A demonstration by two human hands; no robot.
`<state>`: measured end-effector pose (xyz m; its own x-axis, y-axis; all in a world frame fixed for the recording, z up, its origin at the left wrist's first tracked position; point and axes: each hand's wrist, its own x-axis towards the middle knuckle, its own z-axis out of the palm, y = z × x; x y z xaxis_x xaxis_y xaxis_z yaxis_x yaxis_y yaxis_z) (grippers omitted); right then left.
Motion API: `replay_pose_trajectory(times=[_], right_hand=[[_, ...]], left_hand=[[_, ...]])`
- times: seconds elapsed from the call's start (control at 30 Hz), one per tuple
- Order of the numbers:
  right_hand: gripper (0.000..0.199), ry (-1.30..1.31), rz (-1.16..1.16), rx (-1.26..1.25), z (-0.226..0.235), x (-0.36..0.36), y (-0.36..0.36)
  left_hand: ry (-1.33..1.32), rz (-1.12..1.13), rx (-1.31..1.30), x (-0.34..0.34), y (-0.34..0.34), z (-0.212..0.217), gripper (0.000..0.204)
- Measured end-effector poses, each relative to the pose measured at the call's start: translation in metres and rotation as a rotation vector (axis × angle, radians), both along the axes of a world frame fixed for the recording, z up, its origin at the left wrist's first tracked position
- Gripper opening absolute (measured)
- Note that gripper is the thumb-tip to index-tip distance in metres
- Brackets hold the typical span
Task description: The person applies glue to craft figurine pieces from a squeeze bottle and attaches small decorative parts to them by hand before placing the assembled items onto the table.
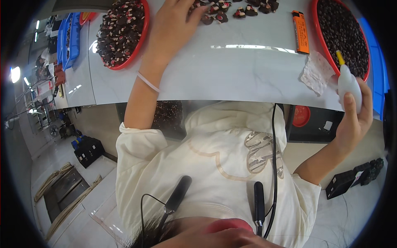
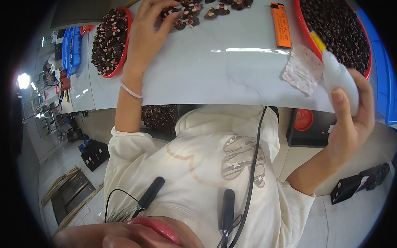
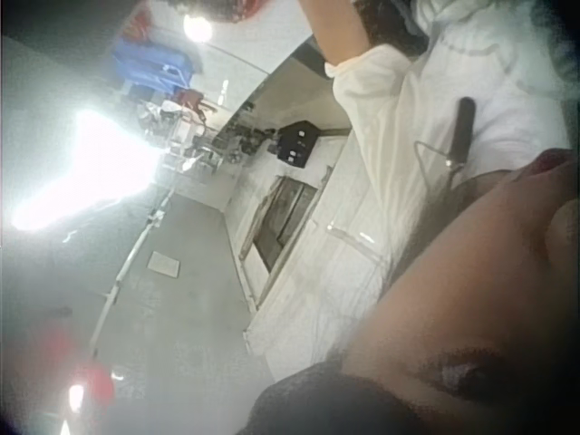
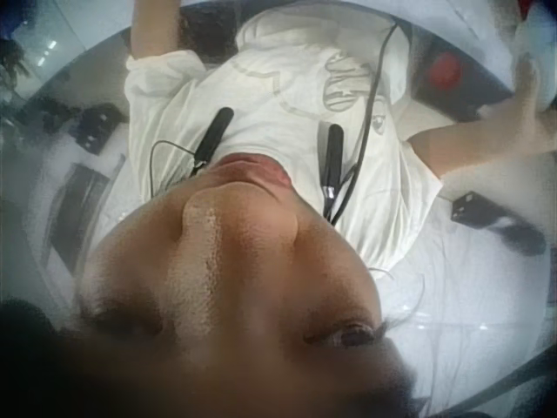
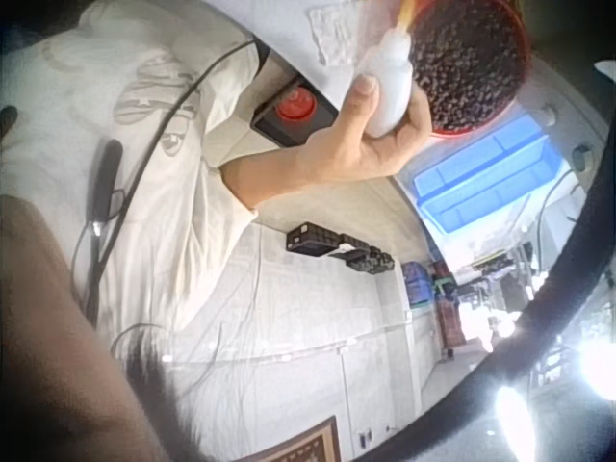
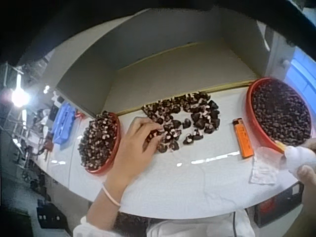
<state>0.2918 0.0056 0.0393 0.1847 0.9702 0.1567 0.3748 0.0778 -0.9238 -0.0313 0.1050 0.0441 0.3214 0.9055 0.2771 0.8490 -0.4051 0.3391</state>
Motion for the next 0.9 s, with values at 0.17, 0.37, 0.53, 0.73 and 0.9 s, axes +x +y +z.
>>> replay_pose_trajectory(times=[0.17, 0.37, 0.53, 0.73, 0.9], right_hand=[[0.032, -0.032, -0.185, 0.088, -0.006, 0.021, -0.006], [0.027, -0.100, -0.233, 0.125, 0.002, 0.005, 0.002], [0.026, -0.310, -0.276, 0.139, 0.011, -0.009, 0.006], [0.026, -0.411, -0.268, 0.185, 0.013, -0.015, 0.008], [0.026, -0.385, -0.261, 0.142, 0.014, -0.017, 0.007]], left_hand=[[-0.160, 0.072, -0.124, 0.006, 0.000, 0.001, 0.018], [-0.116, 0.016, -0.031, 0.012, -0.001, 0.001, 0.015], [-0.177, -0.047, -0.020, 0.012, 0.002, -0.009, 0.018], [-0.137, -0.032, 0.000, 0.009, 0.003, -0.010, 0.018], [-0.282, 0.022, -0.117, 0.013, 0.001, -0.004, 0.014]])
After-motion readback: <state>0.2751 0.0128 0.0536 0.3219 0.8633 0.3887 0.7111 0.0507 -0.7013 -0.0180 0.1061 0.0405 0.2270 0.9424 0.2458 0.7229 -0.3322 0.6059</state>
